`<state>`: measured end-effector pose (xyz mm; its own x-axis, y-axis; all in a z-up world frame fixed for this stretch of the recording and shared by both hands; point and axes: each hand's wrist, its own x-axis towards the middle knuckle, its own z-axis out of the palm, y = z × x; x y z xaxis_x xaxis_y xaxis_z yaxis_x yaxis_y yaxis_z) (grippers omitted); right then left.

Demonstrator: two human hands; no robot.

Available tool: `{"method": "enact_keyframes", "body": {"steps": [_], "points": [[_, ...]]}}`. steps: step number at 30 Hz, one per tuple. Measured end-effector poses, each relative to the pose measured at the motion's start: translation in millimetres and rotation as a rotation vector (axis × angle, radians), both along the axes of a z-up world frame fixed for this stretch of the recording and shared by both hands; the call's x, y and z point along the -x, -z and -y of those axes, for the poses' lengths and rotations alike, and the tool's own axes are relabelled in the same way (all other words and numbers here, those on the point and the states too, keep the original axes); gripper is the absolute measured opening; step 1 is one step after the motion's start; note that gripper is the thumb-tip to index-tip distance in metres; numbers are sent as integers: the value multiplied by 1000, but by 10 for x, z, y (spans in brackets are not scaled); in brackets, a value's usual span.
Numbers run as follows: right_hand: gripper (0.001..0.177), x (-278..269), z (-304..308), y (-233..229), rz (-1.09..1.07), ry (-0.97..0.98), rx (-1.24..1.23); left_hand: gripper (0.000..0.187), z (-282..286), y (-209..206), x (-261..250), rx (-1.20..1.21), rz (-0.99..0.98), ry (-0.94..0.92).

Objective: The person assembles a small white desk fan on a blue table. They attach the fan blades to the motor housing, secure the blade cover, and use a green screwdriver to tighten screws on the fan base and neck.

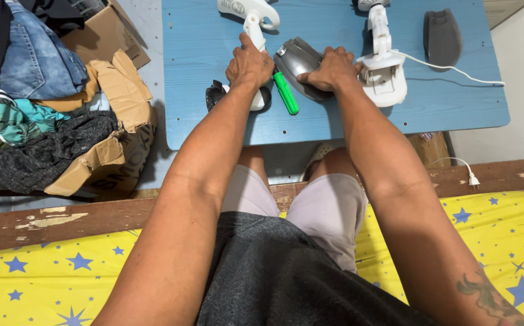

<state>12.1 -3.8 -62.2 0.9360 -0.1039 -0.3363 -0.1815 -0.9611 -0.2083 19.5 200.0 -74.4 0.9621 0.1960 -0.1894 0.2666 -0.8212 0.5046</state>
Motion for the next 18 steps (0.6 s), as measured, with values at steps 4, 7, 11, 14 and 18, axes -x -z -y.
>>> {"method": "enact_keyframes", "body": {"steps": [4,7,11,14,18], "points": [[103,69,-28,-108,-24,81,-132,69,9,-63,-19,26,-51,-14],[101,130,-66,-146,18,113,-240,65,-16,-122,-29,32,-89,-15],[104,158,-130,-142,10,188,-340,63,-29,-187,-26,78,-123,-29],[107,180,-172,-144,40,183,-383,66,-21,-212,-3,79,-127,-30],[90,201,-238,-188,-95,183,-426,66,-23,-254,28,72,-137,-20]]}}
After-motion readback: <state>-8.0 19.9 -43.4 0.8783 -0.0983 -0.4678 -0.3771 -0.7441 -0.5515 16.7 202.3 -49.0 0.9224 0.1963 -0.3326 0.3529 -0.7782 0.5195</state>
